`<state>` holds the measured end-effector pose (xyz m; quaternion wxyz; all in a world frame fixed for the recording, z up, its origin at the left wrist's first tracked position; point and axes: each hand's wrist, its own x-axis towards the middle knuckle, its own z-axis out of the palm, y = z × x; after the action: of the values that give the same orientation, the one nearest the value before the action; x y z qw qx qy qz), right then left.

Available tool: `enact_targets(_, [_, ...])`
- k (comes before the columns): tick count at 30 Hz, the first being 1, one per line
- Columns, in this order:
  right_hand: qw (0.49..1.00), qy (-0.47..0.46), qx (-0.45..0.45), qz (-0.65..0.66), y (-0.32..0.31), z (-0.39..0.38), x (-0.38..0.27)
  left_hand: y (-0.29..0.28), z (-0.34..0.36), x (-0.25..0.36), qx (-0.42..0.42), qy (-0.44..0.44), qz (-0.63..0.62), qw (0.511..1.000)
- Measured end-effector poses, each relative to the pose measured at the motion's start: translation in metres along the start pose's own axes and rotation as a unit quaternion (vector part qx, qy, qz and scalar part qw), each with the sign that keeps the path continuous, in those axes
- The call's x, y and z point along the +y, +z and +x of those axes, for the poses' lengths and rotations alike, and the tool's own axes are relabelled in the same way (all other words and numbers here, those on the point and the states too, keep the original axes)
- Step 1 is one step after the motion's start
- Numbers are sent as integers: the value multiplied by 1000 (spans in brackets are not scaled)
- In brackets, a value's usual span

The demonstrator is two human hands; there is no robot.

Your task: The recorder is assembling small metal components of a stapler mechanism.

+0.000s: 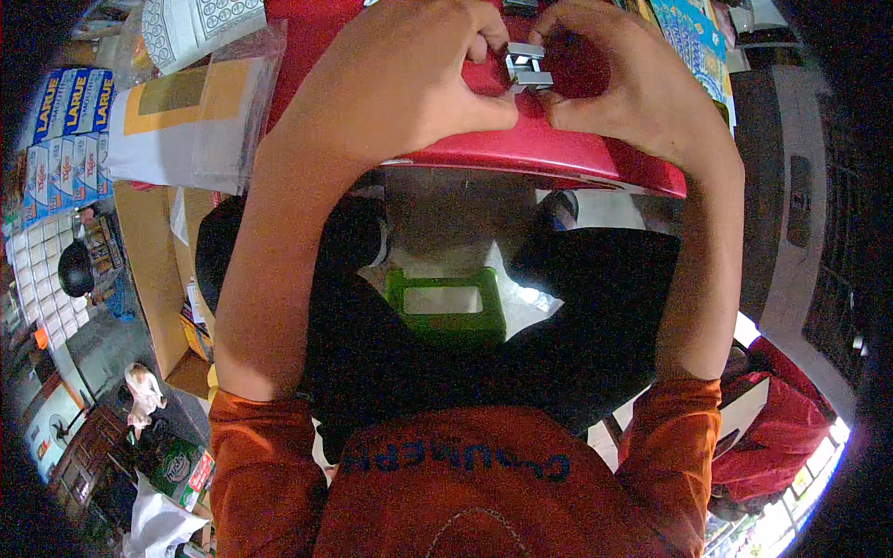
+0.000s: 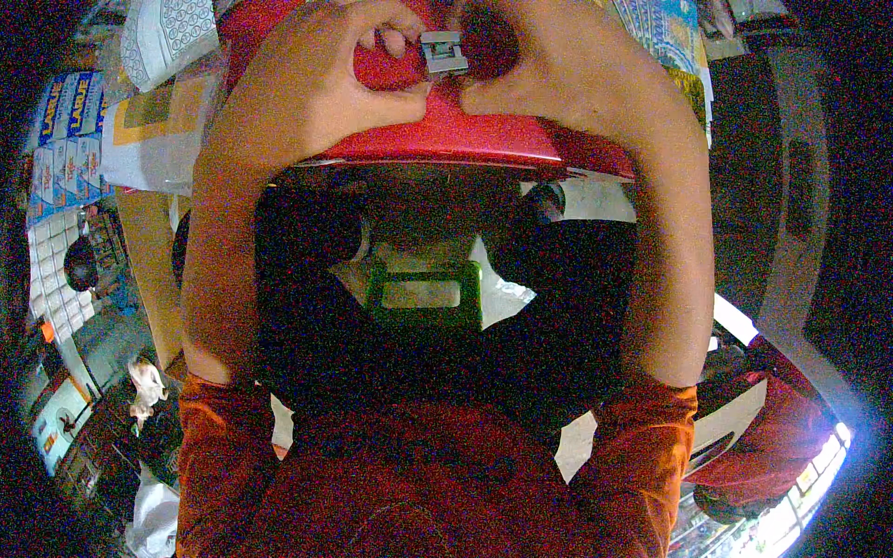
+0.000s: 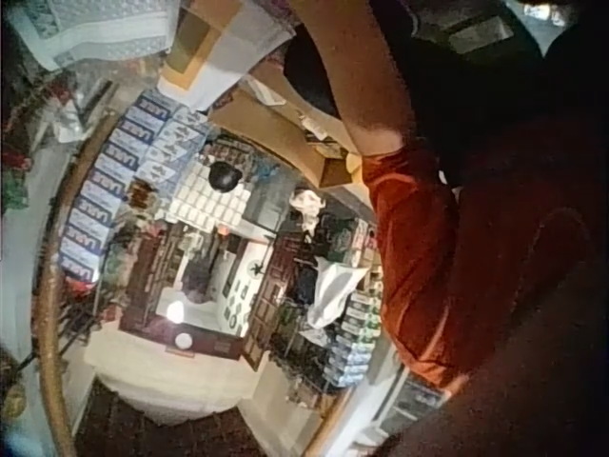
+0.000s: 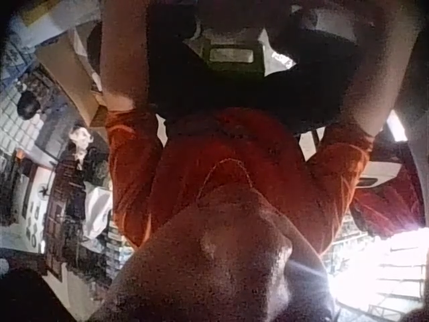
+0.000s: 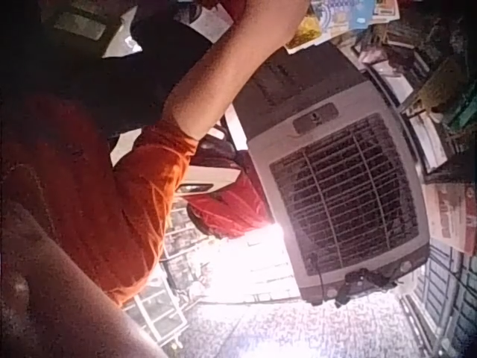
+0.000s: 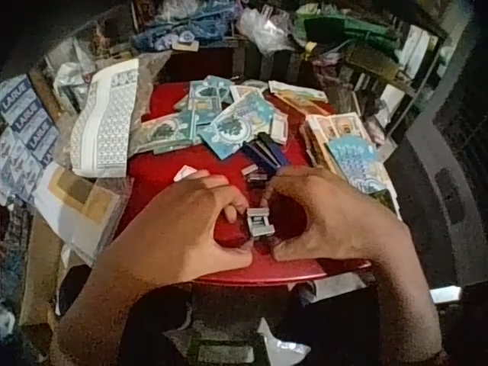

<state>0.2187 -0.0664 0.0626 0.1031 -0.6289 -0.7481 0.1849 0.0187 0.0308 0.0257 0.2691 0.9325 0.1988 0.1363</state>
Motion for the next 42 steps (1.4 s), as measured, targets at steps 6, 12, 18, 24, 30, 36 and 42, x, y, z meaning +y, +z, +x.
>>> enact_targets(6, [1000,15,-6,2,-2,0,-4,2,2,-9,-26,-13,-10,1000])
enact_targets(12, [997,28,-21,70,4,8,16,3,3,-9,-33,-11,-24,999])
enact_targets(18, [1000,1,-13,-6,-2,0,1,0,-1,-2,-14,22,-17,1000])
enact_targets(24, [999,19,-17,-24,-3,1,-5,4,-1,-8,-13,22,-24,999])
enact_targets(30, [999,18,-5,-42,-3,-3,-7,4,0,-6,-17,25,-28,999])
enact_targets(36, [999,19,0,-43,-5,-5,-9,2,2,-1,-20,0,-27,999])
enact_targets(42, [1000,26,-10,-13,-7,-3,-10,3,-1,-7,-33,-13,-12,999])
